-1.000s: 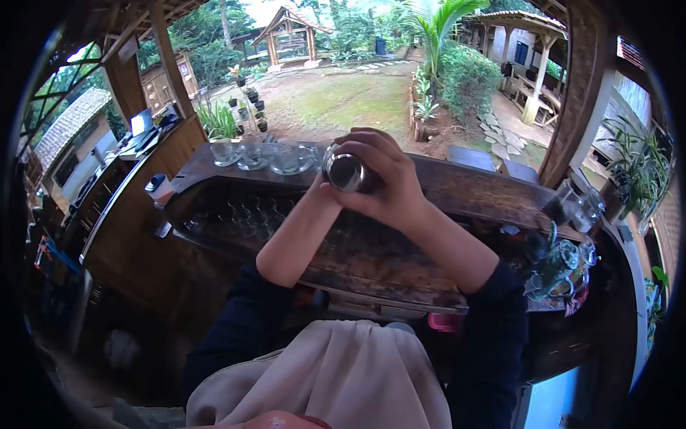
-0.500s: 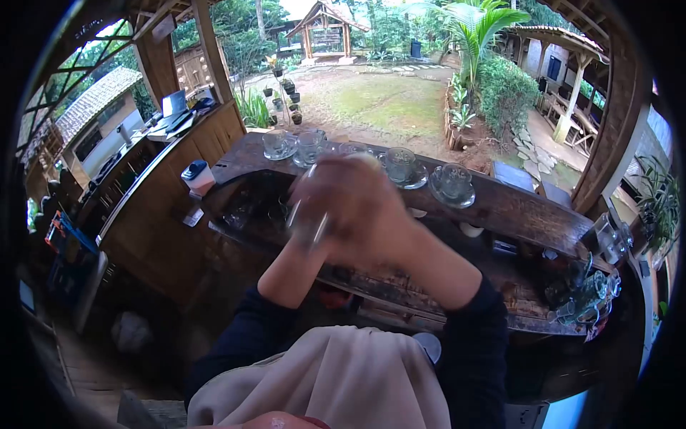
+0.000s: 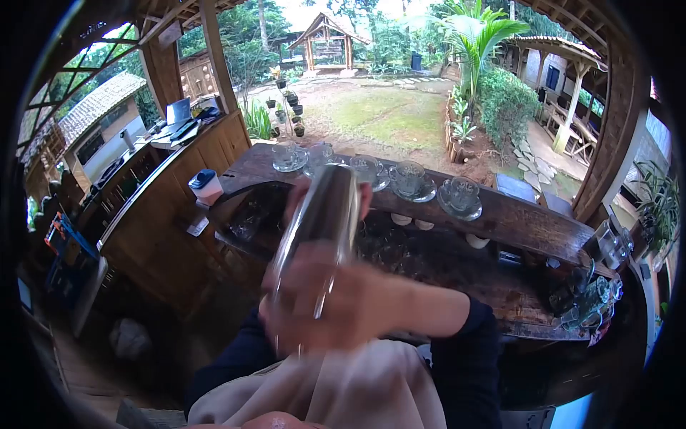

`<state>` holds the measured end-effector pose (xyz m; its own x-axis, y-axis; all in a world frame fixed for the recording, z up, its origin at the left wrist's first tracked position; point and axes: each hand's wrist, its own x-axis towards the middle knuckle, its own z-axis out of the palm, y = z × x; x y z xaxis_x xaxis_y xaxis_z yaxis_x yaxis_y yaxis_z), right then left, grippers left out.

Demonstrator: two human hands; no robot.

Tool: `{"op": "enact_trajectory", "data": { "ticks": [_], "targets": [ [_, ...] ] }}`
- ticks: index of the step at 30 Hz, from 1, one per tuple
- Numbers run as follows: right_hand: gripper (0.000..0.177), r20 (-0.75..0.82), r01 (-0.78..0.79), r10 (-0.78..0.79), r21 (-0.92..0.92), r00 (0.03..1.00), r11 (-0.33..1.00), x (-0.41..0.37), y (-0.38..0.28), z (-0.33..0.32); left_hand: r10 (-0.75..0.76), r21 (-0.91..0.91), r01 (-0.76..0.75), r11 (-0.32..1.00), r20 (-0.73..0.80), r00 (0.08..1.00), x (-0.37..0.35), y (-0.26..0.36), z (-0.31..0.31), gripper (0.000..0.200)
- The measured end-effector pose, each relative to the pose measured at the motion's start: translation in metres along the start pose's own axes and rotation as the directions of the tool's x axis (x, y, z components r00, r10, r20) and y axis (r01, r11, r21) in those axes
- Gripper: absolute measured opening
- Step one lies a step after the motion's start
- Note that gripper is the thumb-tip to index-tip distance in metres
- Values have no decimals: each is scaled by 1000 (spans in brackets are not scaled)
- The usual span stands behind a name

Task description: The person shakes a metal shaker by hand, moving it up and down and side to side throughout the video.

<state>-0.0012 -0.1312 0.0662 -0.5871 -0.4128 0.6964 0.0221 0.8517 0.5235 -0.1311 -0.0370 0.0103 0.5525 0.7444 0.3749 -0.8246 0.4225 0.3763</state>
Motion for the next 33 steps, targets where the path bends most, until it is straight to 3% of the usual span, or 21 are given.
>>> {"op": "enact_trajectory", "data": {
  "ticks": [3, 5, 6, 7, 8, 10, 13, 15, 17, 18, 19, 20, 21, 22, 23, 25, 27, 29, 31, 32, 33],
  "targets": [
    [26, -239, 222, -218, -7, 946, 975, -3, -2, 5, 451, -80, -487, 870, 528, 720, -6, -21, 37, 61],
    [32, -157, -140, 151, 79, 976, 987, -17, 18, 2, 125, -112, -122, 986, 17, 992, 1, -2, 21, 55],
    [39, 33, -463, 462, 49, 886, 885, -27, 37, 2, -167, -470, 277, 838, 262, 951, 15, 8, -4, 44],
    [30, -259, -453, 466, 112, 846, 885, -38, 76, 36, 228, 62, -225, 972, -57, 972, 44, -1, -76, 37],
    [37, -109, -769, 832, 332, 544, 547, -38, 79, 40, 276, 8, -282, 959, -239, 931, 50, -8, -75, 35],
    [35, -153, -622, 661, 237, 735, 747, -28, 68, 15, 298, -28, -334, 942, -391, 871, 61, -8, -54, 33],
    [25, -172, -103, 112, 60, 979, 993, -12, 7, -17, -34, -160, 26, 987, -47, 998, 14, -21, 27, 42],
    [21, -227, -21, 30, 43, 973, 999, -30, -16, -14, 277, -37, -298, 954, 495, 823, 13, -43, 41, 58],
    [18, -170, -8, -7, -87, 985, 996, -58, -4, -18, 28, 50, -38, 998, 179, 983, 21, -31, 25, 52],
    [22, -25, -288, 293, 131, 956, 949, -66, 21, -19, -36, -17, 37, 999, 57, 998, 45, -25, 2, 44],
    [30, 82, -448, 459, -125, 885, 885, -66, 44, -25, -307, -153, 292, 944, -83, 948, 65, -19, -39, 39],
    [41, -254, -562, 588, 174, 768, 808, -94, 76, 0, -106, -15, 106, 994, -294, 950, 69, -39, -42, 38],
    [52, -73, -841, 968, 483, 238, 243, -92, 73, -11, 125, 166, -55, 985, -447, 886, 79, -58, -42, 37],
    [45, -231, -783, 856, 346, 463, 517, -94, 72, -27, -144, -257, 138, 957, -7, 990, 88, -59, -83, 36],
    [39, -342, -656, 664, 159, 664, 738, -95, 69, -44, -154, -238, 153, 959, 14, 988, 95, -60, -57, 36],
    [34, 12, -553, 553, 28, 833, 833, -54, 17, -104, -271, -109, 284, 953, 120, 955, 88, -81, 33, 36],
    [32, -182, 196, -241, -233, 953, 953, -50, -5, -119, 166, 126, -224, 966, 362, 917, 73, -117, 90, 40],
    [33, -130, -36, 7, -224, 992, 974, -136, -15, -100, 165, 91, -324, 942, 714, 680, 108, -128, 86, 57],
    [44, -85, -648, 646, 15, 758, 762, -102, -1, -183, -32, 70, 21, 997, 149, 988, 142, -143, 62, 51],
    [45, -35, -264, 266, -302, 963, 916, -127, 45, -199, -242, 83, 229, 970, 226, 944, 171, -157, 46, 39],
    [52, -215, -477, 445, -127, 869, 870, -147, 69, -201, -257, 73, 247, 966, 240, 936, 185, -183, 44, 39]
  ]
}}
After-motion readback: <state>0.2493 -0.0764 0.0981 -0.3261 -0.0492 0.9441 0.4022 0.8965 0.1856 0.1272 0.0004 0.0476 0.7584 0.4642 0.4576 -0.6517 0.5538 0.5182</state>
